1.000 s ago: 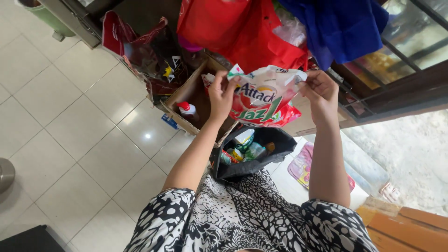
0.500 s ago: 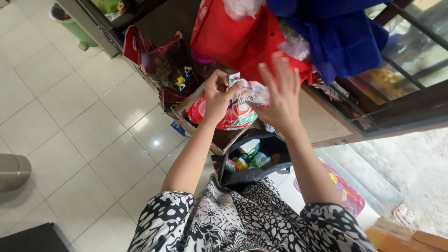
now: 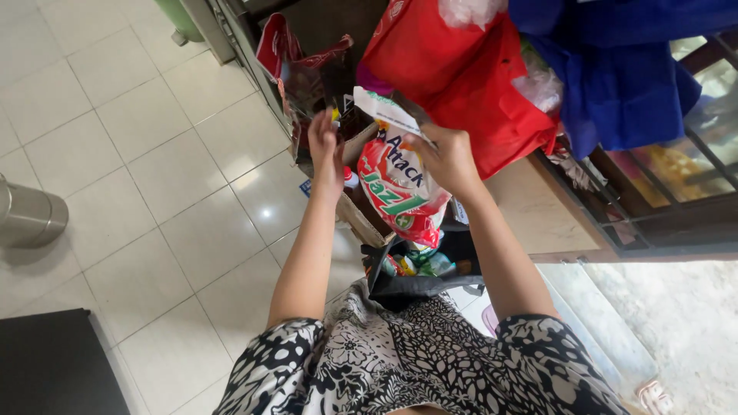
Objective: The person retrieves a black bag from a sofa and walks to a storage area. They then unpack various grocery items from the bag and place them into a cardboard box.
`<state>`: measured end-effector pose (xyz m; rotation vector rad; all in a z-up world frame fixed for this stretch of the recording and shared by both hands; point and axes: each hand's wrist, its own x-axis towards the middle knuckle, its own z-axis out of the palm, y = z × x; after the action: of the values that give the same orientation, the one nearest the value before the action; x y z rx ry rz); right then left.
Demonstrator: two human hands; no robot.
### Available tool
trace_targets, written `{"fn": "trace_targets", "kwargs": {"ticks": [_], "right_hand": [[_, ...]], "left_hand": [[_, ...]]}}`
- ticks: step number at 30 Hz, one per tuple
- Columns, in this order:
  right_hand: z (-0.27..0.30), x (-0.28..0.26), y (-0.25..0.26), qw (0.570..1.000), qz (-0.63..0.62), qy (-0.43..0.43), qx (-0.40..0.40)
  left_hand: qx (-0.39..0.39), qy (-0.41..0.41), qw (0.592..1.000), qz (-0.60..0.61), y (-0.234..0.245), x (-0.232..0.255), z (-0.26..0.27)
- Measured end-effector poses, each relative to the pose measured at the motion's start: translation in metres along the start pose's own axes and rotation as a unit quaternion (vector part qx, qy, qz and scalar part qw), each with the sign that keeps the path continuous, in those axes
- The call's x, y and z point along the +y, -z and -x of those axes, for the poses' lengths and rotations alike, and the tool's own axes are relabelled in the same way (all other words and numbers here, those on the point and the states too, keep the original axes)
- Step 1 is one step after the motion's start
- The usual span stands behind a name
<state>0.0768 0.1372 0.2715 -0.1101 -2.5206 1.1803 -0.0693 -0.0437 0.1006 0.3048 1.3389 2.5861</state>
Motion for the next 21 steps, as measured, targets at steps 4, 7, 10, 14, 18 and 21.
{"fn": "trace_targets", "kwargs": {"ticks": [4, 7, 10, 14, 18, 21], "right_hand": [[-0.001, 0.004, 0.004, 0.998, -0.050, -0.016, 0.026], [-0.004, 0.009, 0.007, 0.984, -0.154, -0.061, 0.061], [-0.005, 0.003, 0.020, 0.931, -0.342, -0.041, 0.120], [0.005, 0.047, 0.040, 0.922, -0.344, -0.047, 0.171], [0.022, 0.121, 0.026, 0.952, -0.159, -0.132, 0.225], [0.031, 0.124, 0.011, 0.959, -0.049, -0.044, 0.275]], "left_hand": [[-0.079, 0.200, 0.960, 0.179, 0.030, -0.084, 0.061], [-0.198, 0.235, 0.883, 0.355, 0.007, -0.107, 0.075], [-0.141, 0.270, 0.871, 0.386, 0.020, -0.118, 0.053], [-0.074, 0.279, 0.934, 0.211, 0.017, -0.061, 0.025], [-0.036, 0.245, 0.969, 0.009, -0.028, 0.026, 0.022], [-0.042, 0.152, 0.986, -0.062, -0.046, 0.050, 0.025]]}}
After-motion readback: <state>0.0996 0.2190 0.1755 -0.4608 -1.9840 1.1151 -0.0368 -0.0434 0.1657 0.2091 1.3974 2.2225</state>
